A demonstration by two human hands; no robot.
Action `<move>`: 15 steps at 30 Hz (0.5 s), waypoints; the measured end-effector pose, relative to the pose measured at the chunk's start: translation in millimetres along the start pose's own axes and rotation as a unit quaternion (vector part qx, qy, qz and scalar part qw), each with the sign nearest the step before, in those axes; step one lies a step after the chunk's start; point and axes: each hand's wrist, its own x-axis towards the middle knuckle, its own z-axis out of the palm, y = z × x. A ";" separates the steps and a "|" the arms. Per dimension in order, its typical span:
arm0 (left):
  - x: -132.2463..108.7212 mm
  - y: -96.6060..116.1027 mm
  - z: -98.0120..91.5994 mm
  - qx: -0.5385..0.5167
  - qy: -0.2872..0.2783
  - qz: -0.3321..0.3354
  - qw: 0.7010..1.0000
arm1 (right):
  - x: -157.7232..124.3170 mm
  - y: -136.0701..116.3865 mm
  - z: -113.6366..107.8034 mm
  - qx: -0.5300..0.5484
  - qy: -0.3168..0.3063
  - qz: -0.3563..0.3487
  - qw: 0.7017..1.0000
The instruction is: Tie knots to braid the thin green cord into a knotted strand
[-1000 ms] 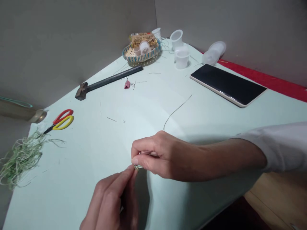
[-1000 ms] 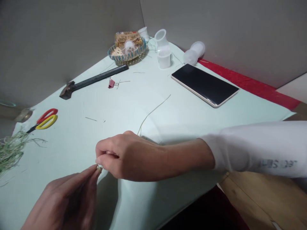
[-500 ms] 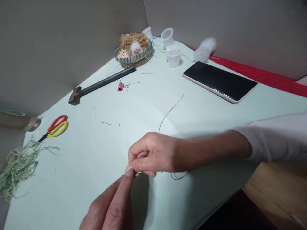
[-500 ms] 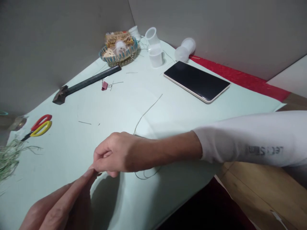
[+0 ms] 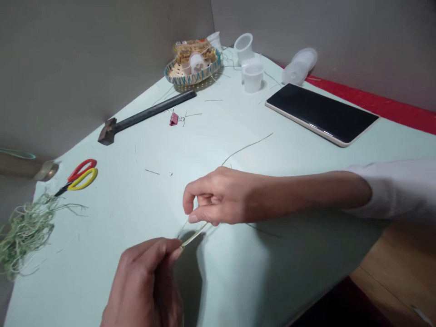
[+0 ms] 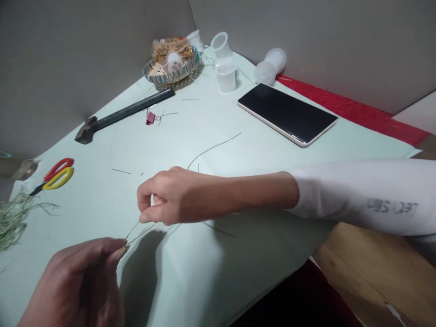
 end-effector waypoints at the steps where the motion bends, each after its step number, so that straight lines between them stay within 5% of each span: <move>1: 0.4 2.2 0.2 -0.006 0.006 -0.050 0.999 | 0.5 0.9 -0.9 -0.025 0.013 -0.012 1.000; 4: 1.0 7.2 0.8 -0.035 0.014 -0.135 0.990 | 1.8 2.5 -3.1 -0.079 0.051 -0.028 0.995; 9: 3.1 7.9 1.6 -0.102 -0.018 -0.134 0.986 | 0.6 -3.2 -9.0 -0.125 0.080 -0.024 0.989; 15: -2.5 -3.1 -0.1 -0.177 -0.077 -0.307 0.932 | -0.3 1.8 -18.4 -0.241 0.061 -0.008 0.969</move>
